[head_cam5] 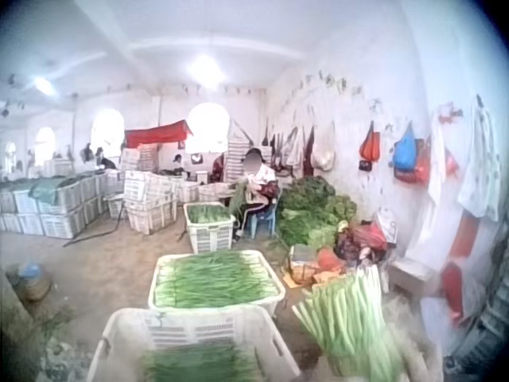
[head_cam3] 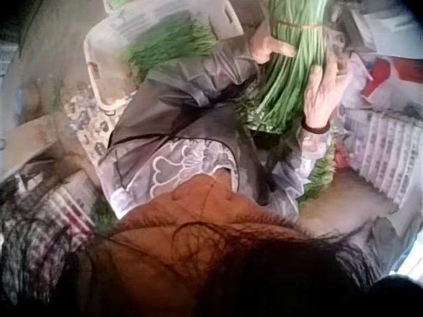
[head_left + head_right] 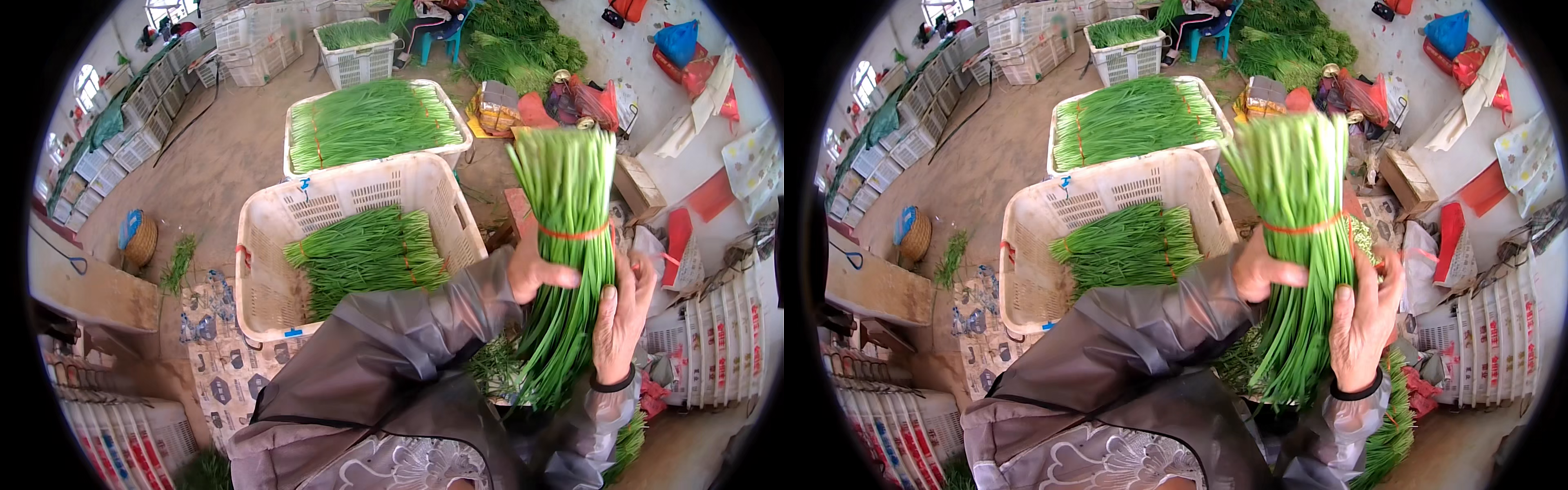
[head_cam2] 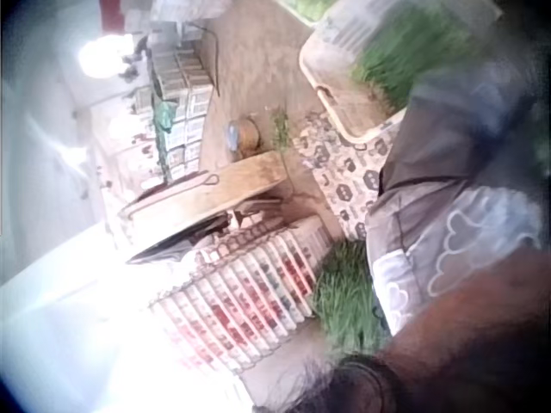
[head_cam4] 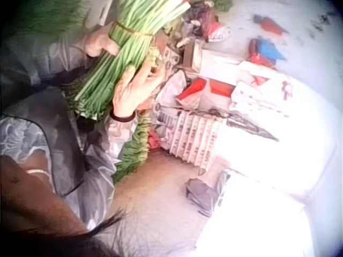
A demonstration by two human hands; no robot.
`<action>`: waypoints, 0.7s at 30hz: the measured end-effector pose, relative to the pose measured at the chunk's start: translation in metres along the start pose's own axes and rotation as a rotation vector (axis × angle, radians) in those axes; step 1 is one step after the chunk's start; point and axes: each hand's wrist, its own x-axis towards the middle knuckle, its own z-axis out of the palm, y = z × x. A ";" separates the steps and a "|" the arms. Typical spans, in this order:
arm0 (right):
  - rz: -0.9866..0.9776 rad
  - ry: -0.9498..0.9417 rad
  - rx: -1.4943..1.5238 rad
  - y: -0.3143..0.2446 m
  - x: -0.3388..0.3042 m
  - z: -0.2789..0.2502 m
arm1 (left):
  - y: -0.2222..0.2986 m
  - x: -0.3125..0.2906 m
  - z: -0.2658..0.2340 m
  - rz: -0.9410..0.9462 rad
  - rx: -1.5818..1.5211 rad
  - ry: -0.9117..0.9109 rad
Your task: The person trims the root ends of chive bundles with a large knife, turns them over to check the stalks, and places the bundles into a plastic crate.
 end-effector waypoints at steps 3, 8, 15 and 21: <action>-0.025 -0.035 0.356 -0.023 0.018 0.019 | 0.058 0.015 -0.013 -0.047 0.104 0.077; -0.178 -0.041 0.300 -0.043 0.053 0.078 | 0.118 0.011 -0.055 0.193 -0.016 0.178; -0.281 -0.226 0.122 -0.047 0.078 0.163 | 0.141 -0.071 -0.171 0.266 -0.129 0.587; -0.346 -0.473 0.036 -0.049 0.082 0.243 | 0.115 -0.154 -0.280 0.105 -0.204 1.097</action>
